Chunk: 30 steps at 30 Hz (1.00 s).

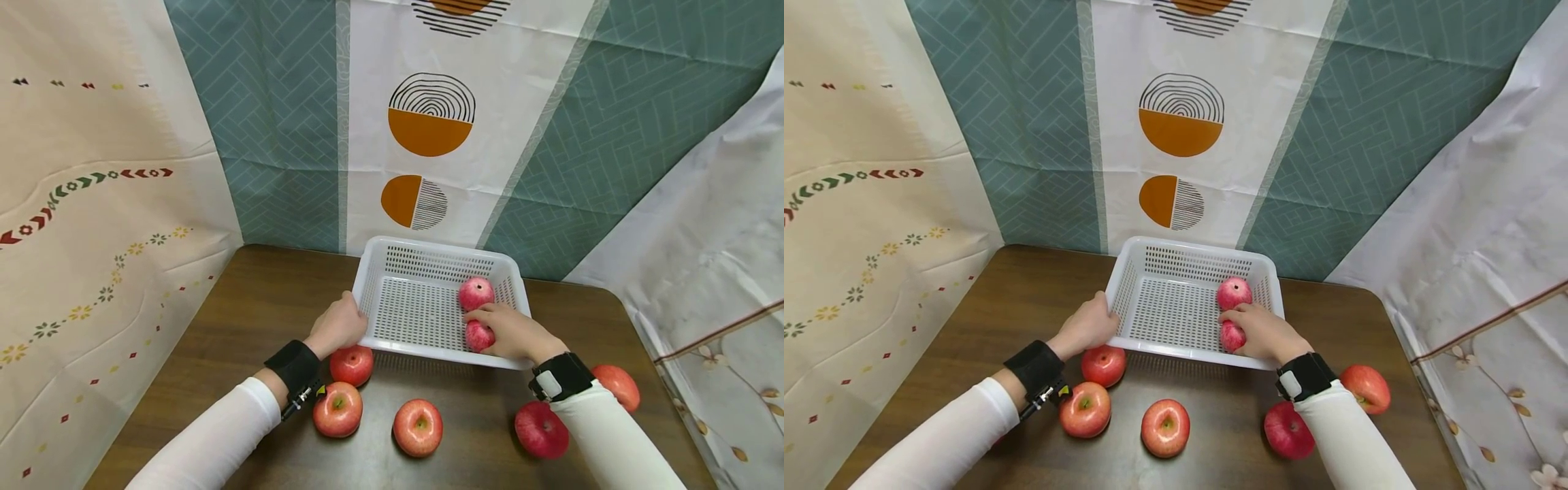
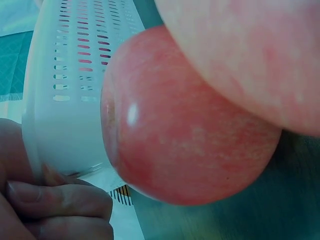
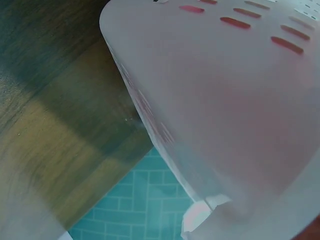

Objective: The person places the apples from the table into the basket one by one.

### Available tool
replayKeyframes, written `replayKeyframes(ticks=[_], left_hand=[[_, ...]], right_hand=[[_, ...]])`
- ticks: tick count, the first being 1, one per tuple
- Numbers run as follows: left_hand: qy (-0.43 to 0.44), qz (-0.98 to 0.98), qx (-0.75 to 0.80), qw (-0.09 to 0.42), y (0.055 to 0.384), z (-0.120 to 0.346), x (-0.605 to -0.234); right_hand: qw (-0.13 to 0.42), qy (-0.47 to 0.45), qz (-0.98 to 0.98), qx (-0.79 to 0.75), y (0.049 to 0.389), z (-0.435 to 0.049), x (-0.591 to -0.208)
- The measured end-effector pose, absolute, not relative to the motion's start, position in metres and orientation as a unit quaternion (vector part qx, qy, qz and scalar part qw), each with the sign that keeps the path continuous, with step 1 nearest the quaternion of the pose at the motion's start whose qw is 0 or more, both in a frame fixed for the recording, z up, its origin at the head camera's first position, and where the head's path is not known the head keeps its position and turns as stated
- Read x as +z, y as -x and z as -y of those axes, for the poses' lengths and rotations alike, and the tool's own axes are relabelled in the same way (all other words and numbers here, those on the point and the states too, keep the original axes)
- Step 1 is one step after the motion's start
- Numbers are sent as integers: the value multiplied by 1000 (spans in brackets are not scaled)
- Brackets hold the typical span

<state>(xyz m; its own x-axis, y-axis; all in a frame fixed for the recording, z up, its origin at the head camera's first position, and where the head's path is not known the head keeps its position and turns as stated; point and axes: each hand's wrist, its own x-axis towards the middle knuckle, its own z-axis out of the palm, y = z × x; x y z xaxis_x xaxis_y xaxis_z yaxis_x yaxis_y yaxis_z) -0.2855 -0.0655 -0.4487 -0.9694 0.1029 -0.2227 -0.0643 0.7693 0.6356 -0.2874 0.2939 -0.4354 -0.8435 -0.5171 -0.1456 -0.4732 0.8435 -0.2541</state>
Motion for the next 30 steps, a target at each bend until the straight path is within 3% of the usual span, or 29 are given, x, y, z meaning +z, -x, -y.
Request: replayKeyframes(ticks=[30], left_hand=[[-6,-932,340,124,287,65,-447]], right_hand=[[179,252,-942,-126,291,-289,-433]])
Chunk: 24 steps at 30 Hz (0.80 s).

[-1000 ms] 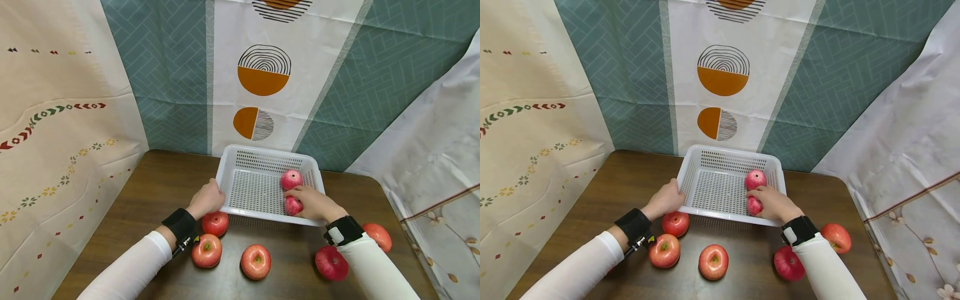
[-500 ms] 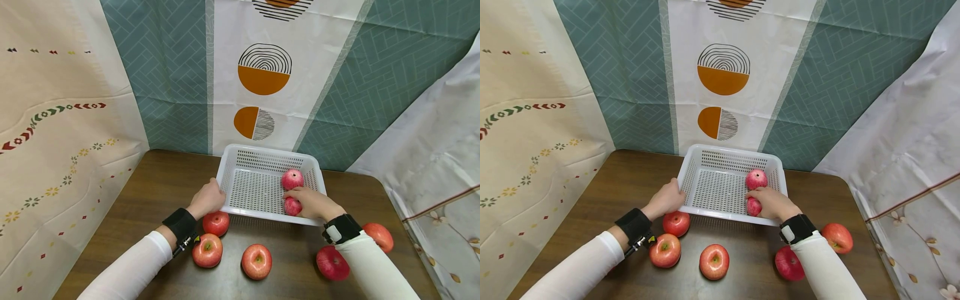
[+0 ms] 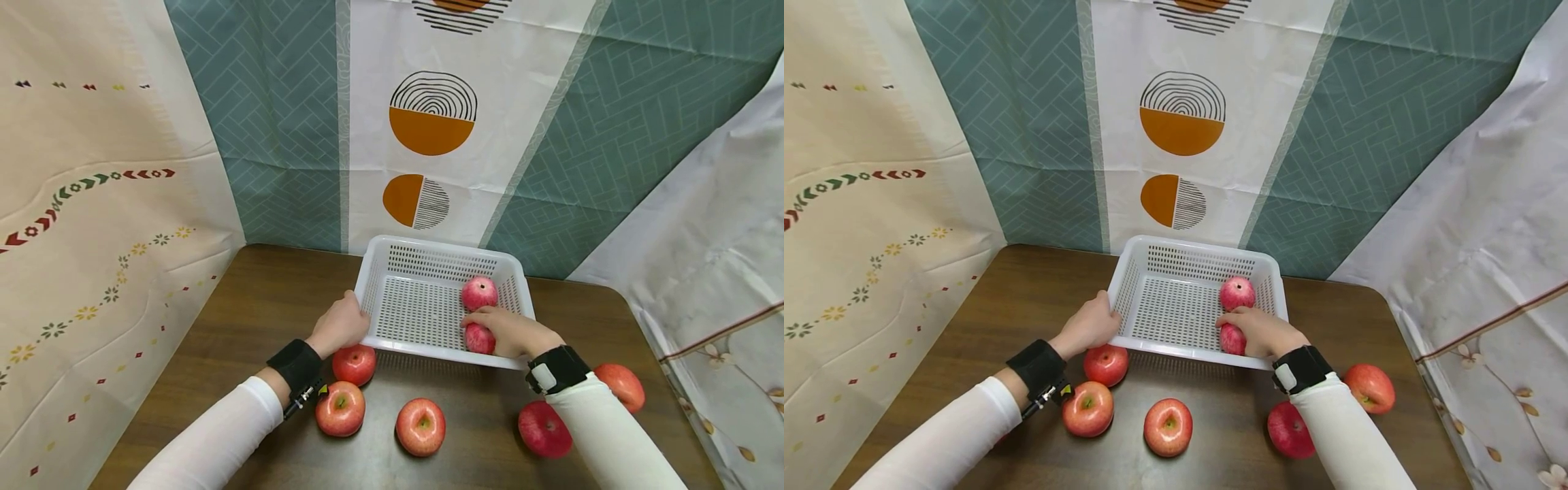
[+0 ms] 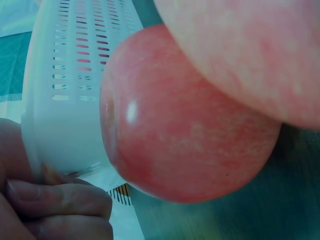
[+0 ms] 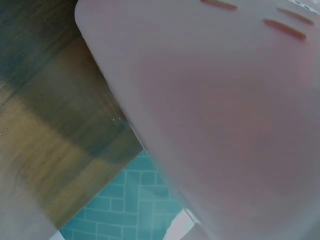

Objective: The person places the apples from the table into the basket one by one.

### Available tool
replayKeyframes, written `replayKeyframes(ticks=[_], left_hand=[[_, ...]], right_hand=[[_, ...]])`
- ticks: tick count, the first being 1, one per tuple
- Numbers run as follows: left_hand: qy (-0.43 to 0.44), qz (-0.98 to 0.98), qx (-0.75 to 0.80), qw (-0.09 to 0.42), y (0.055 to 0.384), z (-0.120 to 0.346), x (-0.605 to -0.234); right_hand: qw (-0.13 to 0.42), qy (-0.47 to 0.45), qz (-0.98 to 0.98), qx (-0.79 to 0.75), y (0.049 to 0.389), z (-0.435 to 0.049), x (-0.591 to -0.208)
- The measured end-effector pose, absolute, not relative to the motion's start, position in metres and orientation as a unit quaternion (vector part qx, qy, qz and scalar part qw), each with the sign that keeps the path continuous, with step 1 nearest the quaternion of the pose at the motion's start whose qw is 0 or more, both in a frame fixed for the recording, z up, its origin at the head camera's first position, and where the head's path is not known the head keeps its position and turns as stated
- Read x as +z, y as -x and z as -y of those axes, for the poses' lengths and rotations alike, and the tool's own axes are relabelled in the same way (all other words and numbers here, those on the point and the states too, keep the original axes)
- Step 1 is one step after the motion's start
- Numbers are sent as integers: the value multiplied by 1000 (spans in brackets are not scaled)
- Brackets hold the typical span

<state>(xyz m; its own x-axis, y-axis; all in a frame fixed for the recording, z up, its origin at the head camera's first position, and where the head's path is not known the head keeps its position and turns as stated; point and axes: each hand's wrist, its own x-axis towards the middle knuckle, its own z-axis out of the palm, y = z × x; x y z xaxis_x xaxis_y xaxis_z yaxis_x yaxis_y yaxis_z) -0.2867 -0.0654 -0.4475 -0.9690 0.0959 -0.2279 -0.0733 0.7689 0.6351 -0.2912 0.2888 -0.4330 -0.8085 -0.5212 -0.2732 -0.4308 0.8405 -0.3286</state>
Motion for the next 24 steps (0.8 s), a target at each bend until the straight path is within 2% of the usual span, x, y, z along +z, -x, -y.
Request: replayKeyframes(ticks=[6,24], left_hand=[[-9,-933,339,123,284,65,-447],[-8,-932,342,118,285,66,-451]], right_hand=[[192,235,-943,-135,290,-290,-432],[185,238,-939,-166,289,-291,-419]])
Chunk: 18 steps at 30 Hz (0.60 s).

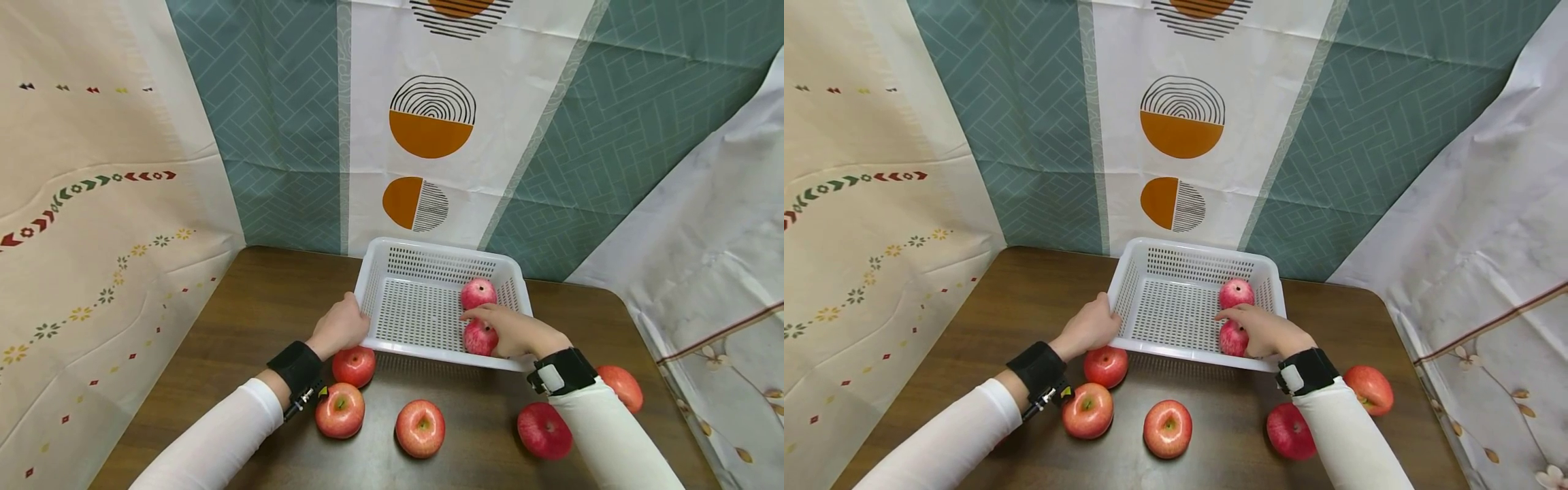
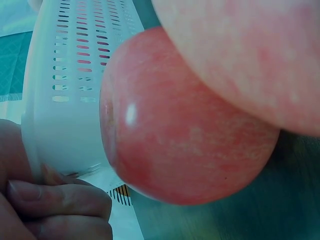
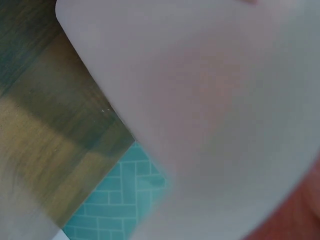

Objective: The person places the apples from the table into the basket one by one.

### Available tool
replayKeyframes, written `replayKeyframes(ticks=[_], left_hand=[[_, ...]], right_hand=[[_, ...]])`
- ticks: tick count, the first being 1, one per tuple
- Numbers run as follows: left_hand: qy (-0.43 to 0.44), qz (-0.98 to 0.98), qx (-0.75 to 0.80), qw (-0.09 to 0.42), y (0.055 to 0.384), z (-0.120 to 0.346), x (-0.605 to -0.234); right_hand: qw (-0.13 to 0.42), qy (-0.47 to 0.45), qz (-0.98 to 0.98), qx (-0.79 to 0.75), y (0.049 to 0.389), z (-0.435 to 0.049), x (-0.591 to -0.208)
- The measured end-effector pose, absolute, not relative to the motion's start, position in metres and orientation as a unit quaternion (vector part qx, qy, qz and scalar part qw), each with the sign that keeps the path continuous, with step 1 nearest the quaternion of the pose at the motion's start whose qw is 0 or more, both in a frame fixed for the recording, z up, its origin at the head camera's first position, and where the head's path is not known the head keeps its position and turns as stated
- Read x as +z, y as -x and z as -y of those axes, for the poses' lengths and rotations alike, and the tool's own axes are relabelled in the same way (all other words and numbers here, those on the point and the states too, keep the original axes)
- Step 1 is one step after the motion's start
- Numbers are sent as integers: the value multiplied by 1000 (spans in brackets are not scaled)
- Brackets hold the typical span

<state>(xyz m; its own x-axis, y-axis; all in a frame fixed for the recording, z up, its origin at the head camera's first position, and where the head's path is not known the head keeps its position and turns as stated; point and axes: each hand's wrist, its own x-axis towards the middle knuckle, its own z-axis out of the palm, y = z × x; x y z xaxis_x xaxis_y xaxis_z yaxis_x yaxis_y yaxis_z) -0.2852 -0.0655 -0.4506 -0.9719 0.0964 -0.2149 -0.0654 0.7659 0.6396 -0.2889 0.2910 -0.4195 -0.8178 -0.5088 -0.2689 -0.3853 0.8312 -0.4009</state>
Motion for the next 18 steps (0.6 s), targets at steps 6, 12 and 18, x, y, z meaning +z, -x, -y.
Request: replayKeyframes(ticks=[6,12,18], left_hand=[[-5,-931,344,119,284,68,-451],[-4,-931,347,116,283,67,-449],[-8,-933,342,113,283,67,-449]], right_hand=[[179,246,-934,-185,290,-291,-422],[163,256,-933,-190,290,-293,-422],[149,270,-929,-206,288,-296,-421]])
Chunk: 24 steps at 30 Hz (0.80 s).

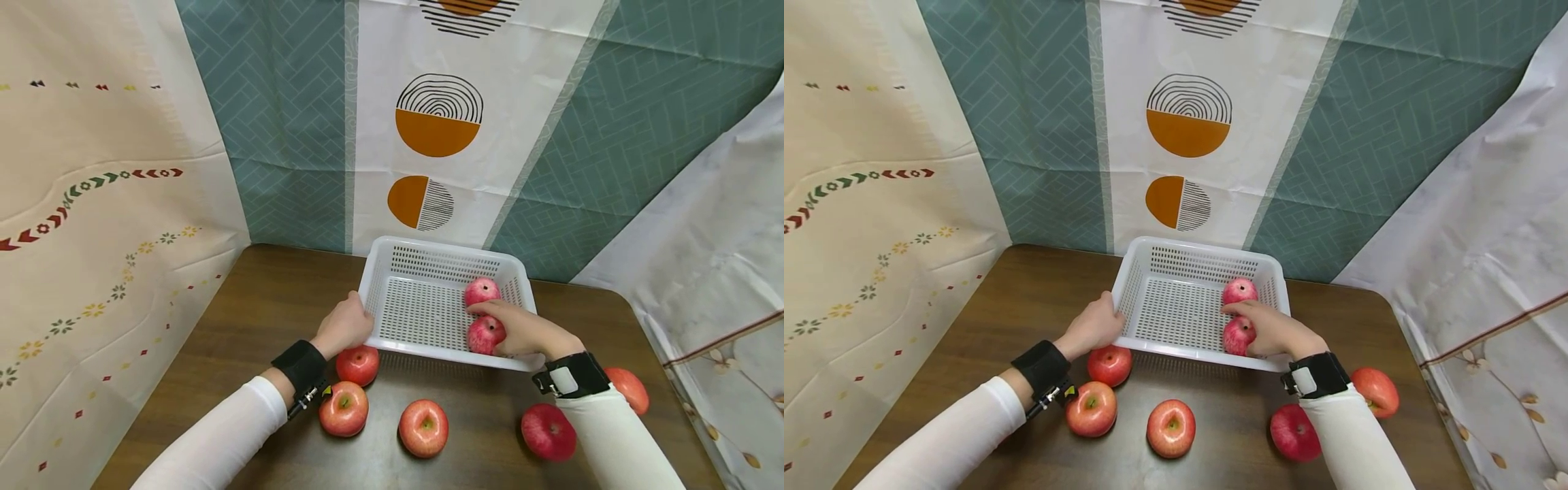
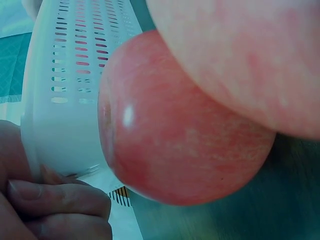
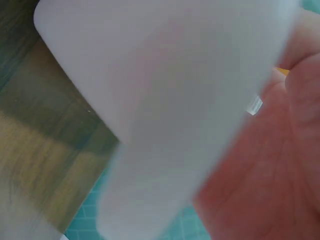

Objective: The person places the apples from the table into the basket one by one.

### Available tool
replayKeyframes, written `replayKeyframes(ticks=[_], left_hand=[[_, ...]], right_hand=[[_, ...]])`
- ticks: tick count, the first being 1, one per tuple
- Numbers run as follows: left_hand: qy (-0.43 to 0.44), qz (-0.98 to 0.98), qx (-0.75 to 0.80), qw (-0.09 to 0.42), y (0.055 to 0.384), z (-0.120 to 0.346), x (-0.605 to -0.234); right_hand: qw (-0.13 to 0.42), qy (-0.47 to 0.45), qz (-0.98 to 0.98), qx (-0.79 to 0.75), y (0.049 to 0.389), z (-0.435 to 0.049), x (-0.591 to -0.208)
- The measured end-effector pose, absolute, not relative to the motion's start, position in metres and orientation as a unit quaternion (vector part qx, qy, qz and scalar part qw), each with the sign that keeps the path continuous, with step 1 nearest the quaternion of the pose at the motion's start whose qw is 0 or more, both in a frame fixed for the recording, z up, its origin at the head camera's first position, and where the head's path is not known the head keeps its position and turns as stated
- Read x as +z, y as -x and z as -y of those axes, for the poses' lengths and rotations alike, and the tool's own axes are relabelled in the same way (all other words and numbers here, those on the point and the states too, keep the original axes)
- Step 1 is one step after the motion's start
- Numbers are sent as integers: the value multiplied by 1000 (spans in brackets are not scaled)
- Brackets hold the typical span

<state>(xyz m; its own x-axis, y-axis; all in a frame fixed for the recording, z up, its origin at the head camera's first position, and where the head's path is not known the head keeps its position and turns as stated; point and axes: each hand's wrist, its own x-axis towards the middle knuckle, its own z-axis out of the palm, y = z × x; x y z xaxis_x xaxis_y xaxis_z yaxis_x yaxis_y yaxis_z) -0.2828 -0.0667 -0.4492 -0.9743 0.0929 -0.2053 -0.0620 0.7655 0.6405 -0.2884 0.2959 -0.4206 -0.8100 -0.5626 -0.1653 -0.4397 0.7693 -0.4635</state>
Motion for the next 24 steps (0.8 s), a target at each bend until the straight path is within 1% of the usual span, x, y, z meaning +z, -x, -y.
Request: replayKeyframes(ticks=[5,17,24], left_hand=[[-9,-931,346,114,283,67,-449],[-9,-930,347,118,283,67,-450],[-7,-933,341,117,284,67,-451]], right_hand=[[141,264,-925,-235,285,-302,-417],[61,234,-939,-246,270,-322,-409],[13,203,-943,-264,250,-342,-407]])
